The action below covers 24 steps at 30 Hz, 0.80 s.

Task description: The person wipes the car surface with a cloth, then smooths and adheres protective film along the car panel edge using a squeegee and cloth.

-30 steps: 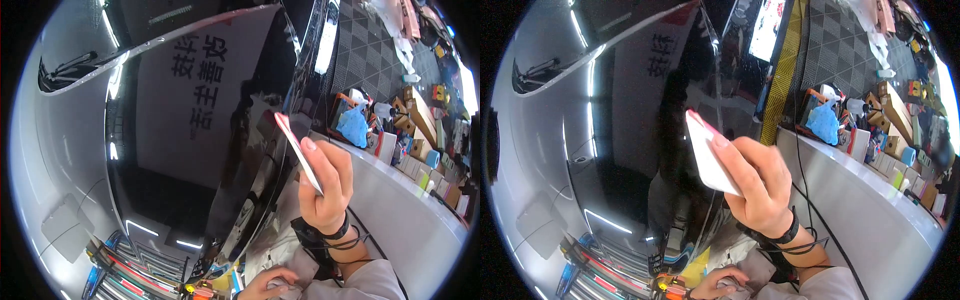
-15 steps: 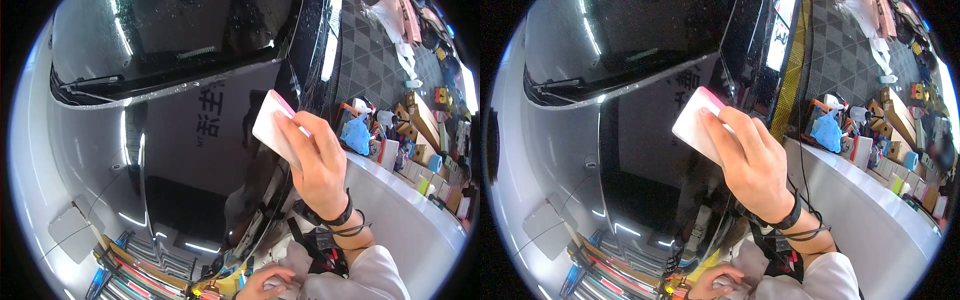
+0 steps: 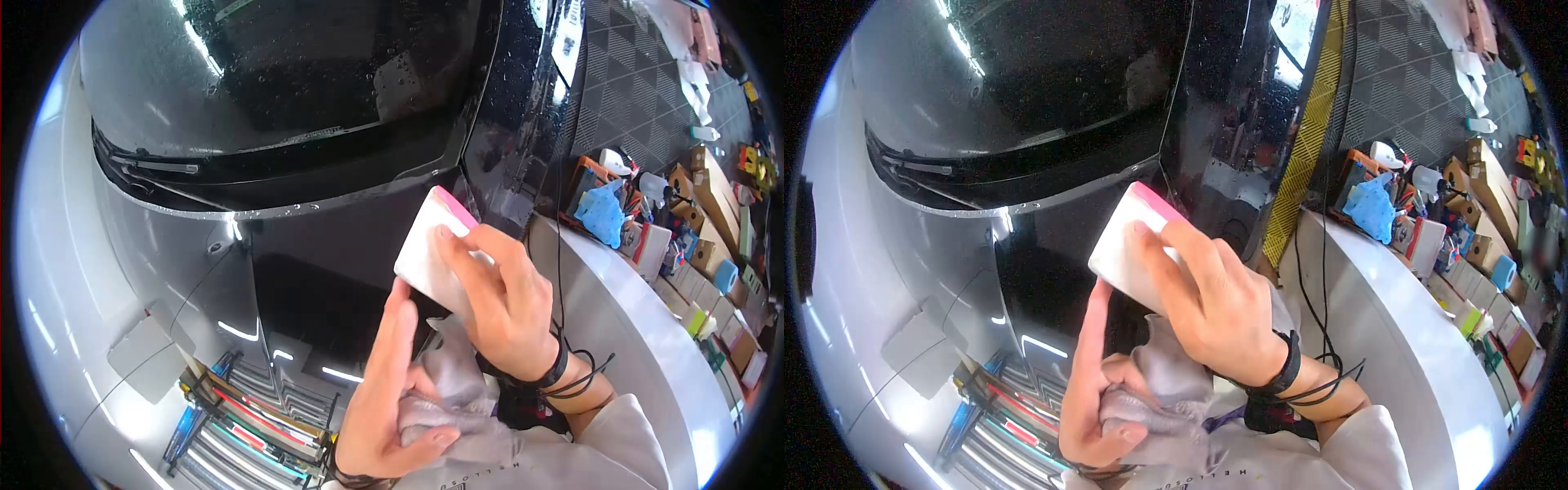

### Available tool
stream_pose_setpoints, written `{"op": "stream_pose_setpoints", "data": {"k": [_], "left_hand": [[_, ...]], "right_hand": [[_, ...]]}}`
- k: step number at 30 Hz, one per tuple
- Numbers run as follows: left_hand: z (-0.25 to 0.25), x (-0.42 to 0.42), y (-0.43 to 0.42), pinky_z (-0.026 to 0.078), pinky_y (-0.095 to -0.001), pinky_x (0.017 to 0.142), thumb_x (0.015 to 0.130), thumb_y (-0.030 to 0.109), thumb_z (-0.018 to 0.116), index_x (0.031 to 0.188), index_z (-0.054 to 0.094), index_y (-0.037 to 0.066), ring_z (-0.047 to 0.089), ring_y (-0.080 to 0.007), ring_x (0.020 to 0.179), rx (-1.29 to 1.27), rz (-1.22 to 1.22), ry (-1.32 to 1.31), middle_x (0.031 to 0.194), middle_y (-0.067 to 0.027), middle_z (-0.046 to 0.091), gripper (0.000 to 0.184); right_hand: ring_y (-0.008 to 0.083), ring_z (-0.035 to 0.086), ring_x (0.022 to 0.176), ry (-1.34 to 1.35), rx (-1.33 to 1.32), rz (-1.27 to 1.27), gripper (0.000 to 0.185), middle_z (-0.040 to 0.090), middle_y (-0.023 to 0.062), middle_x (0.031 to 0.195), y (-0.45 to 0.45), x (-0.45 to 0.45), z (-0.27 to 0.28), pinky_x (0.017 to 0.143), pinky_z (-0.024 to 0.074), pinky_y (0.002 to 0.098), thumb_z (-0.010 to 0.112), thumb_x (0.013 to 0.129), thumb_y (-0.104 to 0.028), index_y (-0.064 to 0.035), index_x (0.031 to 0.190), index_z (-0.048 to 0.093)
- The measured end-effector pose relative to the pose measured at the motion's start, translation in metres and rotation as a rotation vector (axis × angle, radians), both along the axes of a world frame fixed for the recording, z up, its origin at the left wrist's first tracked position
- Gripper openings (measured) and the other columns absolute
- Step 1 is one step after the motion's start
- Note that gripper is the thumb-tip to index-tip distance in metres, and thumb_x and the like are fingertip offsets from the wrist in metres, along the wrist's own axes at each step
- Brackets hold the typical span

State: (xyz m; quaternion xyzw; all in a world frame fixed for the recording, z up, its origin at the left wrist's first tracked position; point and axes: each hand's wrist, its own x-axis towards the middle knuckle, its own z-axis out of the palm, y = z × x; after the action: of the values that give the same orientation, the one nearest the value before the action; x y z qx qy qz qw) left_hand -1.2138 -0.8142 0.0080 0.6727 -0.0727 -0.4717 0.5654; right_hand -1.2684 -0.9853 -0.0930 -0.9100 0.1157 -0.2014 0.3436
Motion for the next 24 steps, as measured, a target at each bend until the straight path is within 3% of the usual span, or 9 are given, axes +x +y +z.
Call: {"op": "stream_pose_setpoints", "data": {"k": [2, 4, 11, 17, 23, 24], "left_hand": [[-0.01, 0.005, -0.005, 0.053, -0.0298, 0.075, 0.081, 0.022, 0.077, 0.162, 0.004, -0.011, 0.064, -0.0215, 0.082, 0.017, -0.136, -0.02, 0.165, -0.0365, 0.013, 0.113], [-0.013, 0.007, -0.016, 0.05, -0.0288, 0.075, 0.084, 0.036, 0.074, 0.161, 0.003, -0.013, 0.066, -0.0205, 0.078, 0.091, -0.207, -0.104, 0.163, -0.0322, 0.026, 0.116], [-0.012, 0.018, -0.029, 0.05, -0.0263, 0.069, 0.083, 0.044, 0.073, 0.161, 0.003, -0.012, 0.067, -0.017, 0.082, 0.139, -0.246, -0.123, 0.166, -0.0304, 0.022, 0.119], [-0.014, 0.019, -0.033, 0.051, -0.0254, 0.067, 0.084, 0.046, 0.069, 0.161, 0.006, -0.012, 0.07, -0.0186, 0.086, 0.119, -0.254, -0.158, 0.166, -0.0313, 0.021, 0.116], [-0.017, 0.018, -0.037, 0.051, -0.0252, 0.068, 0.083, 0.048, 0.068, 0.162, 0.01, -0.011, 0.071, -0.021, 0.088, 0.115, -0.203, -0.199, 0.161, -0.0331, 0.031, 0.115], [-0.016, 0.02, -0.037, 0.051, -0.0261, 0.07, 0.082, 0.039, 0.072, 0.162, 0.012, -0.011, 0.069, -0.0229, 0.093, 0.088, -0.205, -0.173, 0.162, -0.0343, 0.028, 0.112]], "right_hand": [[0.0172, 0.06, 0.072, -0.011, 0.016, -0.006, 0.054, 0.059, 0.008, 0.112, 0.001, -0.001, -0.002, 0.057, 0.0508, 0.027, 0.071, 0.071, -0.001, 0.0017, 0.125, 0.07], [0.0164, 0.061, 0.073, -0.023, 0.031, -0.009, 0.053, 0.058, 0.0079, 0.112, 0.001, 0.0, -0.004, 0.058, 0.0513, 0.0256, 0.073, 0.072, -0.003, 0.0012, 0.125, 0.07], [0.0181, 0.067, 0.079, 0.02, 0.122, -0.009, 0.051, 0.058, 0.0092, 0.115, -0.003, 0.006, 0.003, 0.06, 0.0549, 0.025, 0.074, 0.074, -0.005, 0.0016, 0.124, 0.07], [0.0201, 0.071, 0.082, -0.006, 0.179, -0.006, 0.048, 0.059, 0.011, 0.116, -0.005, 0.006, 0.0, 0.063, 0.0575, 0.0258, 0.073, 0.076, -0.003, 0.0028, 0.124, 0.07], [0.0212, 0.071, 0.082, -0.037, 0.191, -0.015, 0.049, 0.059, 0.0135, 0.116, -0.005, 0.009, -0.002, 0.061, 0.0575, 0.0263, 0.073, 0.078, -0.001, 0.0052, 0.126, 0.067], [0.0212, 0.07, 0.082, -0.038, 0.2, -0.018, 0.049, 0.059, 0.014, 0.116, -0.005, 0.009, -0.001, 0.06, 0.0573, 0.0264, 0.073, 0.078, 0.0, 0.0055, 0.126, 0.067]]}}
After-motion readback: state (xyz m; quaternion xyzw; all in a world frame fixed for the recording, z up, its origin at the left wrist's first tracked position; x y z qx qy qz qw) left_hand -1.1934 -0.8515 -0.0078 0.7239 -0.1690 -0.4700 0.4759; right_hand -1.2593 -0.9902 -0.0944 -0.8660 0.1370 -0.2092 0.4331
